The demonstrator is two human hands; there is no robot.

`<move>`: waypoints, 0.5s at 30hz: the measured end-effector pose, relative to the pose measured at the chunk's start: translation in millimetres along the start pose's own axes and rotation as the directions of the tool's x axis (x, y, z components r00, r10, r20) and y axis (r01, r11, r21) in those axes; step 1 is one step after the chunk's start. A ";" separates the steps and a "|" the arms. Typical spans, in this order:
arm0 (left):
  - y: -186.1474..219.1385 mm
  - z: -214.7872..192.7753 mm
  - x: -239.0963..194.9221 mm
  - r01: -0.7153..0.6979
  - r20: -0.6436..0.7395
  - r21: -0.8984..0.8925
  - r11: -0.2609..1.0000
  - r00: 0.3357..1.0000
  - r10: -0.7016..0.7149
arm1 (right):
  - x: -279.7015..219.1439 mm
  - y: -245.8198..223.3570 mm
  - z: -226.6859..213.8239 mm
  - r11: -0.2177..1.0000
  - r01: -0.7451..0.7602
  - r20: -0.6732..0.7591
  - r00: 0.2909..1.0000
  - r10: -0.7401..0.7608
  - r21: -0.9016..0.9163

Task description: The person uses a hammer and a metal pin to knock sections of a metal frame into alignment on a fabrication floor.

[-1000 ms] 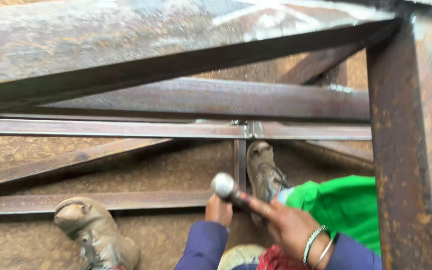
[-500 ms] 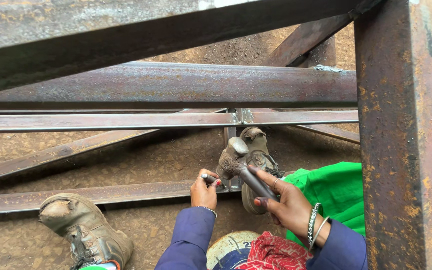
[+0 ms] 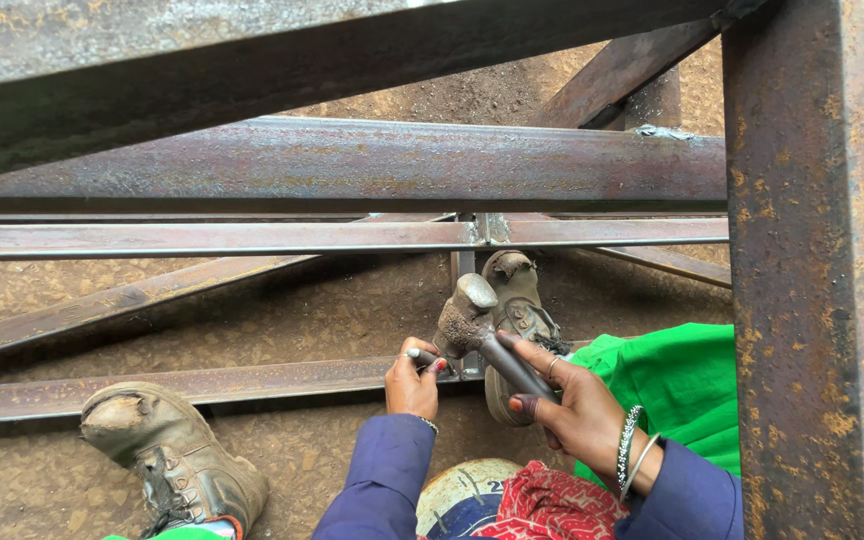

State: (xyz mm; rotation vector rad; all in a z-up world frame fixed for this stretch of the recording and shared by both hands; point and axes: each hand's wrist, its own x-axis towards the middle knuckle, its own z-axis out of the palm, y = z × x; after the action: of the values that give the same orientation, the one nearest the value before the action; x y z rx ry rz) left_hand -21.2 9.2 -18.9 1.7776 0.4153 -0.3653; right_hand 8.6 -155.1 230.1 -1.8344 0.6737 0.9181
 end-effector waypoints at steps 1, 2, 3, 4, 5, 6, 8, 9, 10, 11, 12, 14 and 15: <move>-5.6 2.7 -0.6 0.020 -0.038 -0.110 0.994 0.999 -0.024 | 0.3 0.3 0.3 1.000 0.003 -0.003 1.000 -0.003 0.005; -10.6 7.5 -1.4 0.035 -0.070 -0.222 0.975 0.996 -0.052 | 0.2 1.4 0.2 1.000 0.005 -0.009 1.000 -0.005 0.009; -14.5 11.4 -1.3 0.047 -0.099 -0.330 0.943 0.992 -0.084 | 0.6 2.6 -0.2 1.000 0.007 -0.015 1.000 -0.006 0.014; -17.3 13.6 -3.2 0.053 -0.149 -0.326 0.944 0.983 -0.106 | 1.1 3.9 -1.0 1.000 0.008 -0.016 1.000 -0.008 0.012; -18.6 14.3 -7.1 0.060 -0.198 -0.322 0.945 0.972 -0.129 | 1.5 5.2 -1.8 1.000 0.010 -0.017 1.000 -0.010 0.010; -18.3 13.2 -10.0 0.066 -0.248 -0.316 0.946 0.957 -0.150 | 2.1 6.2 -1.8 1.000 0.013 -0.016 1.000 -0.013 0.009; -14.7 7.5 -13.7 0.118 -0.204 -0.289 0.950 0.962 -0.181 | 1.8 8.7 -2.0 0.999 -0.014 -0.018 1.000 0.015 0.039; -12.1 4.0 -15.7 0.143 -0.181 -0.275 0.951 0.963 -0.197 | 1.6 10.2 -2.0 0.998 -0.028 -0.019 0.999 0.029 0.053; -9.5 0.0 -18.1 0.111 -0.160 -0.215 0.970 0.976 -0.147 | 1.8 11.5 -1.9 0.999 -0.024 -0.022 0.999 0.025 0.049; -6.8 -4.0 -20.1 0.076 -0.136 -0.155 0.985 0.986 -0.097 | 2.0 12.7 -2.4 0.999 -0.020 -0.026 0.999 0.021 0.044; -3.7 -7.5 -19.5 0.035 -0.107 -0.094 0.995 0.993 -0.045 | 2.4 13.4 -2.4 0.999 -0.014 -0.031 0.999 0.015 0.041; 1.2 -11.5 -18.4 -0.056 -0.119 -0.124 0.991 0.992 0.041 | 1.2 15.1 -2.1 0.999 -0.010 -0.026 1.000 0.012 0.044; 2.7 -11.7 -18.3 -0.101 -0.125 -0.140 0.985 0.989 0.084 | 0.7 15.9 -2.5 0.999 -0.010 -0.024 1.000 0.011 0.045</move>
State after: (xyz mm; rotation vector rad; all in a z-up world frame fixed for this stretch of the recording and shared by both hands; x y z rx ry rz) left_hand -35.8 18.4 -5.5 1.6732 0.4305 -0.1600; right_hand -2.5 -163.9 222.3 -1.8064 0.7141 0.8816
